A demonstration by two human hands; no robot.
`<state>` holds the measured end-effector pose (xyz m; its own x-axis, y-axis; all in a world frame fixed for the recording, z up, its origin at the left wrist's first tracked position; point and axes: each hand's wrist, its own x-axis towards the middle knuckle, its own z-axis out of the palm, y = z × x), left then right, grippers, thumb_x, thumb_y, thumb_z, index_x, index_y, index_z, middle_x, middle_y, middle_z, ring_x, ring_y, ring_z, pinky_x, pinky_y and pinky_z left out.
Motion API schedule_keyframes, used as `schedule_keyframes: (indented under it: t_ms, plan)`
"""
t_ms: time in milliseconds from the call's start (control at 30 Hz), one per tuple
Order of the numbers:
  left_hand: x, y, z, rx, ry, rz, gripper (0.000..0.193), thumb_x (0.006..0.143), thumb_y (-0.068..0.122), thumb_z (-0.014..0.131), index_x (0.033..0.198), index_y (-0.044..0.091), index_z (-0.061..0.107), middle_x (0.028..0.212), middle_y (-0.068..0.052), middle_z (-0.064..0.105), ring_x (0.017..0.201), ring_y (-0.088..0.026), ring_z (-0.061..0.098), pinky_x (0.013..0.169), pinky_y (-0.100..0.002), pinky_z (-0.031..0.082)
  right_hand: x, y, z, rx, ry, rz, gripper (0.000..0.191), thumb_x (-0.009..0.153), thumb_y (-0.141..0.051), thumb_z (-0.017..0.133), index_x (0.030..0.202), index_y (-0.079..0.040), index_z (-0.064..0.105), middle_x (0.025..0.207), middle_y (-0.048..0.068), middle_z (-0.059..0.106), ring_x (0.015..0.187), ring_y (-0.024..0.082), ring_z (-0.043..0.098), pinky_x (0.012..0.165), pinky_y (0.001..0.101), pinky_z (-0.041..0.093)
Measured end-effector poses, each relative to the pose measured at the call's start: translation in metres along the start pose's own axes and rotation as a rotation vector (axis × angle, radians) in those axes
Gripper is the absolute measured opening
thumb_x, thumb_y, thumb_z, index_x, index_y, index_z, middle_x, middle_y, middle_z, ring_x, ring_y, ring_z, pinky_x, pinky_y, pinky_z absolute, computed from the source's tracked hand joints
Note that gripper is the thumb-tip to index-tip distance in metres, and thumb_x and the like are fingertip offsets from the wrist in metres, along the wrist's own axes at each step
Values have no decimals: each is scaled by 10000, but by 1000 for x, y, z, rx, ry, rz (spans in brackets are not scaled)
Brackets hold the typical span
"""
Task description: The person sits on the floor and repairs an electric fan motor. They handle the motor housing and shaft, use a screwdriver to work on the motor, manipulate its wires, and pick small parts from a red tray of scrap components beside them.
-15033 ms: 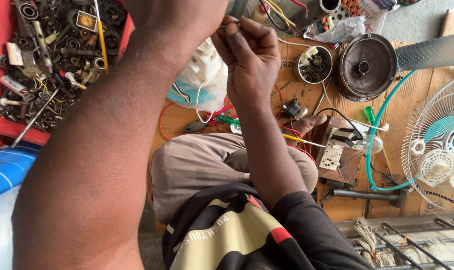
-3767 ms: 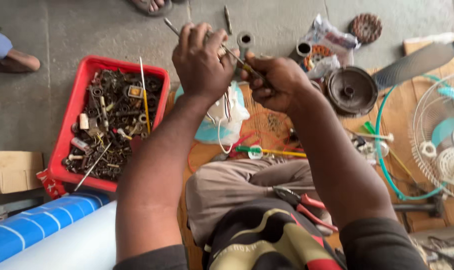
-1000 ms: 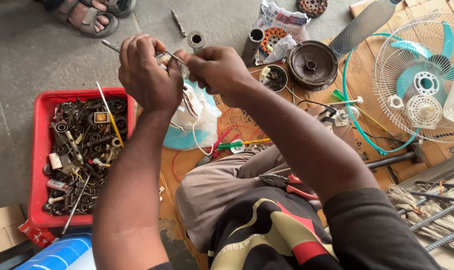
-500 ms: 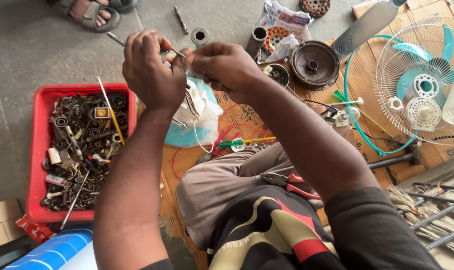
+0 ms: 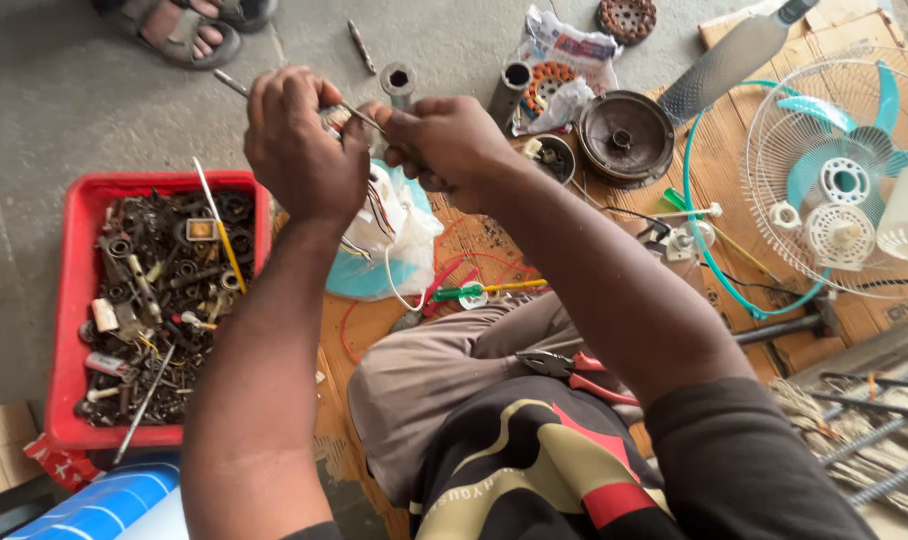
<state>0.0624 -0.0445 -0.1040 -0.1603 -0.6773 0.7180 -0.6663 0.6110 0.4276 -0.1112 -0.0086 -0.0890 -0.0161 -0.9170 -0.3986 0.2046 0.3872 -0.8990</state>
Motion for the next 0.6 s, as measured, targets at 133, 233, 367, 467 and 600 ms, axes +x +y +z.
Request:
schedule_keyframes:
  t_ms: [133, 233, 367, 467, 600]
  plan:
    - [-1, -1, 4, 15, -11, -18, 475, 811, 278, 960, 1000, 100, 562, 1079, -36, 640, 1161, -327, 596, 890, -500, 472, -19, 3, 11, -907, 279, -1330, 279, 908, -327, 854, 949, -80, 731, 779, 24, 700, 688, 82, 634, 581, 256, 530]
    - [-5, -4, 5, 16, 24, 5, 468, 830, 268, 950, 1010, 104, 551, 1131, -39, 642, 1200, -327, 585, 921, -502, 475, -26, -1, 19, -1085, 475, -1195, 134, 858, -205, 872, 896, -124, 771, 691, 19, 693, 710, 161, 638, 622, 333, 511]
    - [-8, -5, 3, 12, 13, 11, 478, 815, 249, 921, 1085, 98, 557, 1134, -39, 622, 1238, -334, 570, 929, -508, 469, -15, -14, 14, -85, 110, 65, 287, 874, -308, 780, 918, -24, 762, 694, 29, 707, 587, 123, 589, 448, 257, 410]
    - [-4, -2, 1, -17, 2, 5, 490, 840, 270, 946, 1075, 101, 552, 1117, -38, 618, 1224, -324, 577, 926, -506, 470, -7, -14, 6, 28, -15, 72, 264, 875, -277, 773, 972, -32, 784, 750, 35, 725, 610, 93, 576, 462, 243, 400]
    - [-2, 1, 2, -3, -3, -14, 493, 824, 289, 951, 1057, 106, 557, 1112, -31, 630, 1211, -321, 582, 902, -500, 458, -12, 6, 5, -670, 222, -803, 245, 798, -215, 855, 961, -47, 782, 796, 40, 720, 689, 137, 619, 608, 312, 507]
